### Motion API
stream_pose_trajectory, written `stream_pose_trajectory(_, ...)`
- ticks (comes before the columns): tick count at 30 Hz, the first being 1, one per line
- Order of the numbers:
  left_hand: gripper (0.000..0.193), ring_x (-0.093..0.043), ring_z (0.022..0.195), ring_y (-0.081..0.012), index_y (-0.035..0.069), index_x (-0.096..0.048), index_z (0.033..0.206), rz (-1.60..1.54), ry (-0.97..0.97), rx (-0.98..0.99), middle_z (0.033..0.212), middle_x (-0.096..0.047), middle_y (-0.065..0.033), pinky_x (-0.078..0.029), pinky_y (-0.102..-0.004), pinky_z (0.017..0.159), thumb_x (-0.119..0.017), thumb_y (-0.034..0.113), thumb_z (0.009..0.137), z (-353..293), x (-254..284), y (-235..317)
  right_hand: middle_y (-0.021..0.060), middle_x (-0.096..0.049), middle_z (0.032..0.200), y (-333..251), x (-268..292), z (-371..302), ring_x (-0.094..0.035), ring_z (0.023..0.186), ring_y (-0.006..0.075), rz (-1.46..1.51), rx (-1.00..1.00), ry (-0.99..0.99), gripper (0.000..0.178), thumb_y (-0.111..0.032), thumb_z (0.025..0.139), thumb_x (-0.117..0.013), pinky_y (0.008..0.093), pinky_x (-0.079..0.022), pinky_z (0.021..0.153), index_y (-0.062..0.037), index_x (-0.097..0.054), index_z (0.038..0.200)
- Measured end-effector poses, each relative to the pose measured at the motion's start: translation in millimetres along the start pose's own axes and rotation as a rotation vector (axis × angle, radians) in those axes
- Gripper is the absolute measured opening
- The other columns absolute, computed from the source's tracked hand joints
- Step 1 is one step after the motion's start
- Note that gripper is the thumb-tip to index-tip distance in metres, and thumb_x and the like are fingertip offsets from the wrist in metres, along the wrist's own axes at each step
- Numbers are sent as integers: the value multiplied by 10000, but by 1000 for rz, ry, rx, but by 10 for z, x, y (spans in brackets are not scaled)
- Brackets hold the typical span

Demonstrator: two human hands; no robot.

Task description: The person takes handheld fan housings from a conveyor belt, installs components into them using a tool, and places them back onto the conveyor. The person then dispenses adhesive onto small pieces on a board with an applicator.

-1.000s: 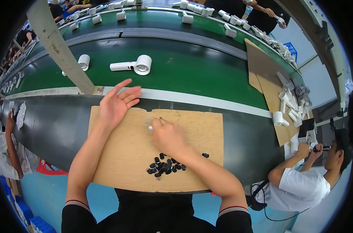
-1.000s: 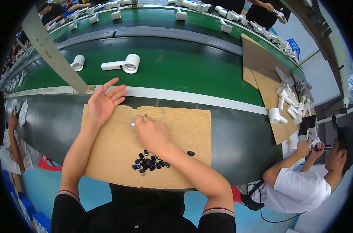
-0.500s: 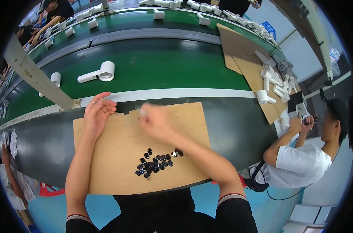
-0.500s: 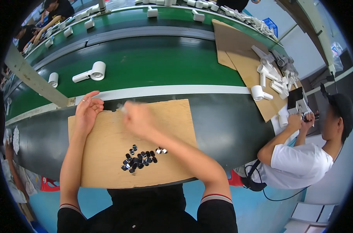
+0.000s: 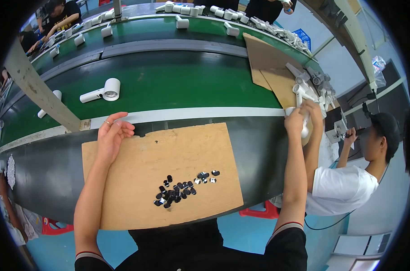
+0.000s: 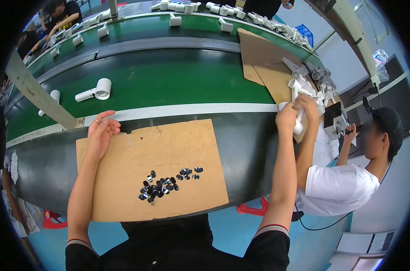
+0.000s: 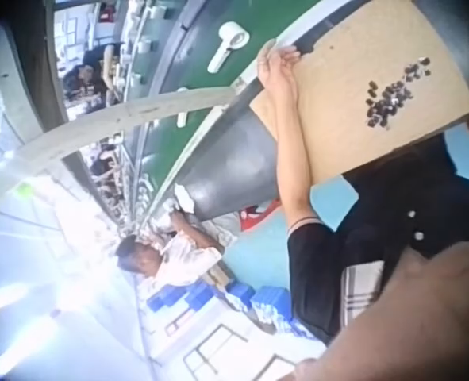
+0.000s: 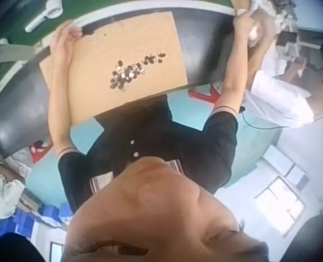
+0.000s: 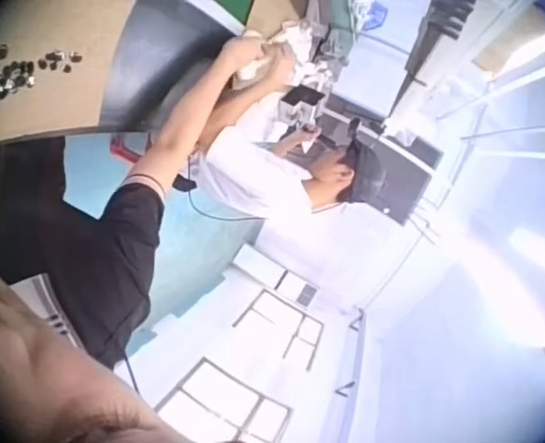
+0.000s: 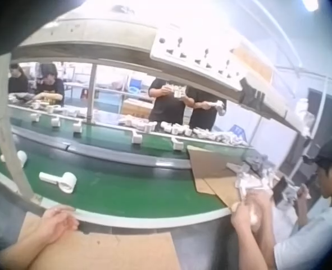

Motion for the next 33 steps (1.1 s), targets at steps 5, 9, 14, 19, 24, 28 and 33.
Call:
stream_pose_trajectory(5, 326, -638, 832, -175, -13, -528, 1281, 39, 3, -27, 944, -673, -133, -516, -308, 807, -500, 160, 1006, 3, 30, 0, 367, -533, 1181, -418, 234, -451, -609, 1002, 520, 113, 98, 8, 650, -120, 794, -722, 509, -533, 874, -53, -435, 1373)
stream_pose_trajectory(9, 325, -639, 831, -175, -12, -526, 1283, 59, 4, -30, 946, -674, -134, -515, -306, 807, -499, 154, 1005, 24, -12, -19, 214, -583, 1182, -517, 404, -978, -582, 1061, 434, 379, 333, 79, 683, 45, 692, -745, 483, -498, 875, -149, -542, 1314)
stream_pose_trajectory(14, 320, -641, 821, -169, -11, -518, 1291, 96, 5, -30, 945, -678, -138, -518, -302, 793, -488, 127, 1005, 12, -68, -43, 125, -551, 1332, -559, 321, -1452, -700, 800, 324, 462, 688, 478, 531, 75, 739, -659, 393, -579, 650, -211, -677, 1187)
stream_pose_trajectory(19, 317, -639, 816, -169, -15, -509, 1293, 136, 45, -16, 943, -680, -141, -514, -299, 786, -477, 118, 1007, -31, -30, -20, 199, -589, 1291, -711, 388, -1735, -716, 809, 252, 695, 875, 638, 371, 119, 779, -685, 296, -577, 645, -107, -711, 1072)
stream_pose_trajectory(24, 312, -635, 805, -169, -18, -507, 1288, 128, 43, -18, 941, -680, -141, -511, -295, 782, -468, 109, 1005, -22, -52, -22, 219, -628, 1225, -780, 655, -1893, -600, 609, 144, 744, 997, 745, 437, 163, 672, -672, 209, -383, 432, -123, -725, 998)
stream_pose_trajectory(28, 309, -632, 808, -165, -13, -510, 1288, 144, 14, -33, 935, -677, -137, -508, -290, 782, -461, 97, 1004, -29, -57, -29, 213, -616, 1240, -768, 747, -1978, -618, 631, 155, 735, 1015, 779, 488, 166, 672, -681, 212, -403, 436, -138, -686, 1054)
stream_pose_trajectory(33, 304, -632, 807, -163, -4, -516, 1288, 135, 15, -25, 932, -676, -136, -507, -287, 781, -450, 83, 1004, -31, -54, -25, 214, -614, 1242, -780, 757, -1985, -609, 631, 155, 766, 1036, 794, 491, 160, 684, -697, 216, -398, 429, -138, -675, 1074)
Point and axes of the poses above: each hand's wrist, its own z-axis towards the middle knuckle, its own x-axis out of the back of the hand, y = z × x, the point moved 1 cm from there along z, towards the middle knuckle
